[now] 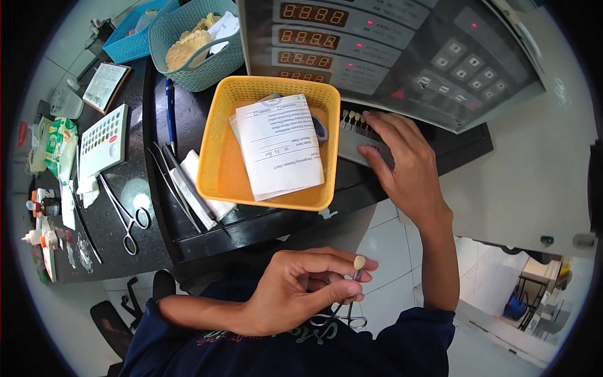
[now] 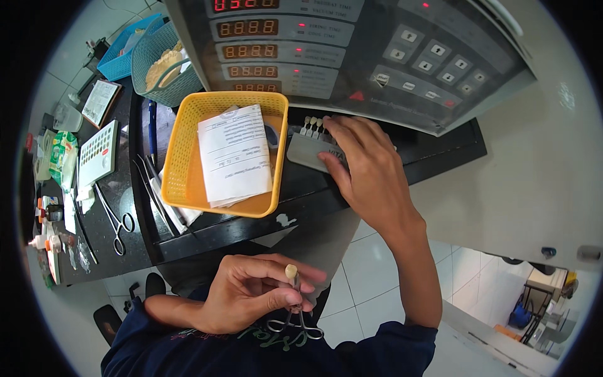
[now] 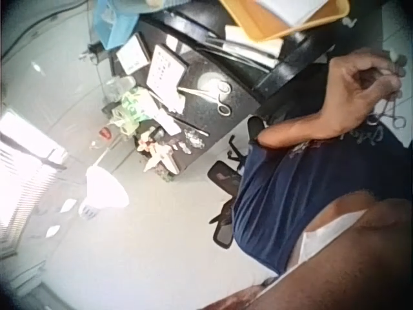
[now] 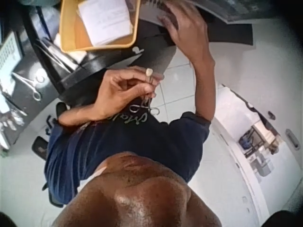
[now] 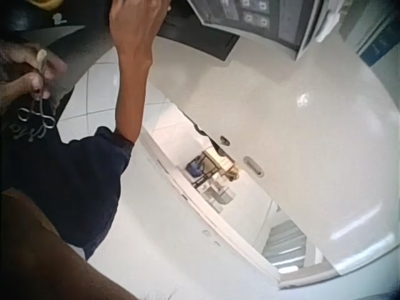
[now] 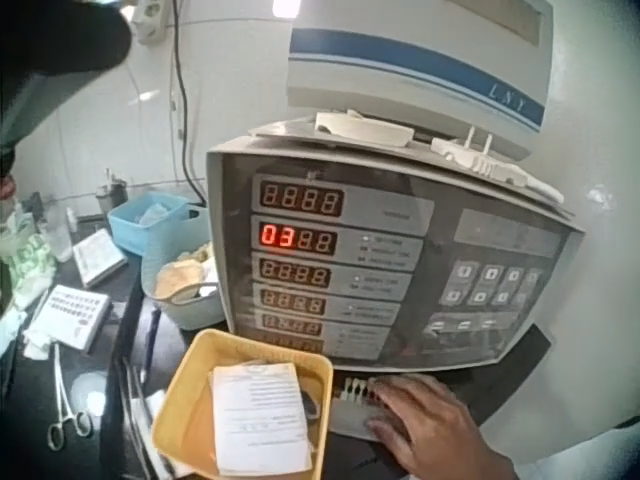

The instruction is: The dental technician applies stains and glaze to a dental crown using a fine brush and checks it against a shade guide.

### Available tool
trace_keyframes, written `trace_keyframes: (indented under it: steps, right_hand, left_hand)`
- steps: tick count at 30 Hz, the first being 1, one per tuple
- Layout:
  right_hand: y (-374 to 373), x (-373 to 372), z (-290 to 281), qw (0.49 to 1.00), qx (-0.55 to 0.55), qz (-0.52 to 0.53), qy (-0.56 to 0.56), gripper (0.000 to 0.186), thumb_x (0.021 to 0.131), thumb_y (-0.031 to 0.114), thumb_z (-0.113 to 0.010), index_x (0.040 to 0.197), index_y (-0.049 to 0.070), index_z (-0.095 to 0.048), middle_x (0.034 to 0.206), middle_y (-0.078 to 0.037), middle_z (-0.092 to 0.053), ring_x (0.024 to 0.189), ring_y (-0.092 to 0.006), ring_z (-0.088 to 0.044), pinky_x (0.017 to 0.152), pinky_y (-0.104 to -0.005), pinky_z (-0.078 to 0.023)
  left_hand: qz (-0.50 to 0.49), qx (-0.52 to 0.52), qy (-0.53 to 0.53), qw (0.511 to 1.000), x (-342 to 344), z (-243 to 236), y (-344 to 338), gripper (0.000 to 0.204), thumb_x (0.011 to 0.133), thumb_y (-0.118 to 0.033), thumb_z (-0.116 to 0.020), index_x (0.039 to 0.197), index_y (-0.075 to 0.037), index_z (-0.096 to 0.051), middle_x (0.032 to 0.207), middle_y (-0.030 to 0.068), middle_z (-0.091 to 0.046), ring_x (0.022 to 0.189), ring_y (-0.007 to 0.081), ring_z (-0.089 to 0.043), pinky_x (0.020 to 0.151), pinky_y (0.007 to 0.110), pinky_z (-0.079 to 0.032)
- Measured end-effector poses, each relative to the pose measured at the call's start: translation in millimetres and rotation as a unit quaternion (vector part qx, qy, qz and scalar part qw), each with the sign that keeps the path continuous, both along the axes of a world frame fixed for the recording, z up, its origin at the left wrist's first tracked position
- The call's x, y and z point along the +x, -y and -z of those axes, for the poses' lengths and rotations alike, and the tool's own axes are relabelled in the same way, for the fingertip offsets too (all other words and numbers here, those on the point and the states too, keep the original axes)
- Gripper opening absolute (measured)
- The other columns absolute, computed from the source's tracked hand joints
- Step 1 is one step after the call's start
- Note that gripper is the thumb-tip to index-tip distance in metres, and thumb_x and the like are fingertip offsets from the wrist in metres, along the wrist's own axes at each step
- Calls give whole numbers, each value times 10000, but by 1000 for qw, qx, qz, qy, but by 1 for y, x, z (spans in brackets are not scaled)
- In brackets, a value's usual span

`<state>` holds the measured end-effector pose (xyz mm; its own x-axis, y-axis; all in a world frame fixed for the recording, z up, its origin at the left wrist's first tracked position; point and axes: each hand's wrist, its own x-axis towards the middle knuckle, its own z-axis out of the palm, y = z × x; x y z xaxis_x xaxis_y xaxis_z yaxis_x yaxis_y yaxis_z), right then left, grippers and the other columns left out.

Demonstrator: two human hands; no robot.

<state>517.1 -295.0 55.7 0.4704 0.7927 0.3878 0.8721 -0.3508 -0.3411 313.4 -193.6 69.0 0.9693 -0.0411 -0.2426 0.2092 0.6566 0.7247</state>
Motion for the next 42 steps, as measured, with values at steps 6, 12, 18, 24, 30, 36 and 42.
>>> trace_keyframes:
  steps: [6,12,18,24,30,36,42]
  right_hand:
    - [14,21,-6,991,1,-95,-97,398,735,67,-690,1118,24,-589,1052,-143,-605,1005,-303,-564,852,-386,-463]
    - [12,24,-3,988,4,-113,-109,355,723,48,-691,1068,21,-612,982,-116,-612,926,-280,-586,773,-364,-485]
    - [0,22,-3,990,6,-111,-88,240,706,28,-691,941,9,-645,844,-86,-583,783,-237,-575,648,-333,-475]
    - [-7,21,5,993,20,-87,-74,120,697,20,-689,812,28,-656,771,-49,-571,697,-215,-574,584,-325,-463]
    - [-16,14,4,999,8,-41,-29,106,698,43,-688,798,45,-654,763,-49,-585,684,-219,-592,576,-322,-466]
    - [-21,16,7,992,23,-10,-124,107,705,43,-683,804,33,-642,775,-69,-614,692,-242,-611,586,-332,-471]
    - [-19,18,-1,995,0,-52,-83,120,718,42,-676,833,27,-643,807,-82,-616,707,-263,-614,621,-349,-472]
  left_hand:
    - [-53,-1,33,998,32,9,18,116,842,48,-592,951,57,-629,1377,265,-349,897,225,-656,741,282,-568]
    - [-96,23,31,995,47,14,26,88,845,31,-597,926,56,-618,1467,247,-164,923,245,-653,710,256,-571]
    - [-179,12,30,983,55,20,34,94,858,16,-585,943,53,-574,1486,213,-118,960,276,-640,724,263,-580]
    - [-202,-25,21,979,59,22,34,98,869,6,-574,958,44,-564,1491,197,-115,913,258,-654,719,270,-582]
    - [-201,-52,-4,978,60,27,35,72,881,-4,-563,951,9,-572,1491,188,-134,905,219,-654,706,261,-576]
    - [-223,-25,9,974,60,32,38,55,878,0,-567,932,3,-574,1481,188,-179,893,193,-651,717,262,-573]
    - [-223,7,-6,975,59,29,36,53,868,1,-583,916,21,-591,1467,201,-213,877,192,-655,708,263,-575]
